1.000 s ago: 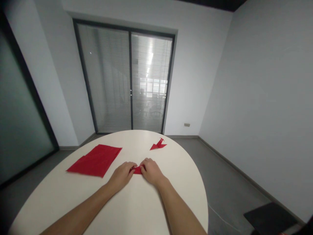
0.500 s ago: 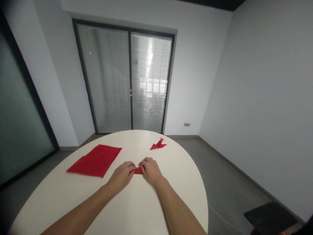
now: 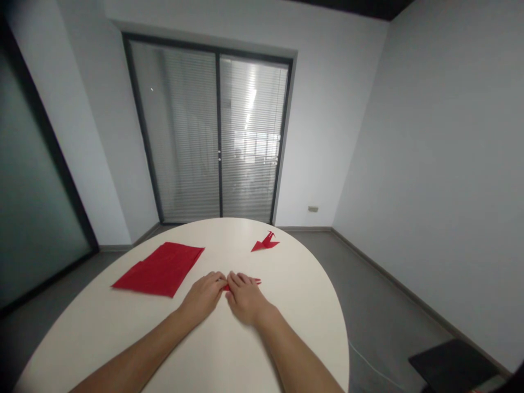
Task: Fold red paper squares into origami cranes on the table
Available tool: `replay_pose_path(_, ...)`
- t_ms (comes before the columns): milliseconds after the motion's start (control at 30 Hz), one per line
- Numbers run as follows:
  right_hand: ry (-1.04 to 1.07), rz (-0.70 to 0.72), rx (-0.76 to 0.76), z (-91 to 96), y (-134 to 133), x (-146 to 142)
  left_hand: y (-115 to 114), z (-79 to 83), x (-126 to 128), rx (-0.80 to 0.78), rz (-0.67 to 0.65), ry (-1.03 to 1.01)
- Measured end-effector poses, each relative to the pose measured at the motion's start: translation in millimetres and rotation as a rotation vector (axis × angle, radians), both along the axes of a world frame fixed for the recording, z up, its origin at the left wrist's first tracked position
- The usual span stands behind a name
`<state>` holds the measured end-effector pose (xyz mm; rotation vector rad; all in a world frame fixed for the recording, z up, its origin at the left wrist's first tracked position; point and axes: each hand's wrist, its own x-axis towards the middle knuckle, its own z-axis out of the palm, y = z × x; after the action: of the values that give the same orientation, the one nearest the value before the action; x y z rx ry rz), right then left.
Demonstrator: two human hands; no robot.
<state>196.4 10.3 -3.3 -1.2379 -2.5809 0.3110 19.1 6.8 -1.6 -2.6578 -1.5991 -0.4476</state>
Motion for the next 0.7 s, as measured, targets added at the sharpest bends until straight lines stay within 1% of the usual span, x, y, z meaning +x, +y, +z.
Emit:
replay_pose_path(133, -0.042, -0.03, -0.166, 0.2, -1, 1, -1, -0.5, -1, -0.024, -0.014, -0.011)
replay_pose_path(233, -0.051, -0.092, -0.223, 3.2, -1, 3, -5, 5.2, 2, -0.001, -0.003, 0.032)
replay_pose_path(333, -0.082, -0.138, -0.26, 4.5, 1, 9, -9, 13.0, 7, 0.027, -0.027, 0.096)
replay_pose_path(467, -0.104, -0.19, -0.269, 1.3, 7, 22, -13, 16.5, 9, 0.039, -0.05, 0.094)
replay_pose_path(600, -0.107, -0.241, -0.213, -0.8, 13, 31, -12, 11.5, 8, 0.044, -0.049, 0.053)
replay_pose_path(700, -0.097, -0.228, -0.153, 2.3, 16, 35, -8, 6.6, 6, 0.056, -0.044, 0.033)
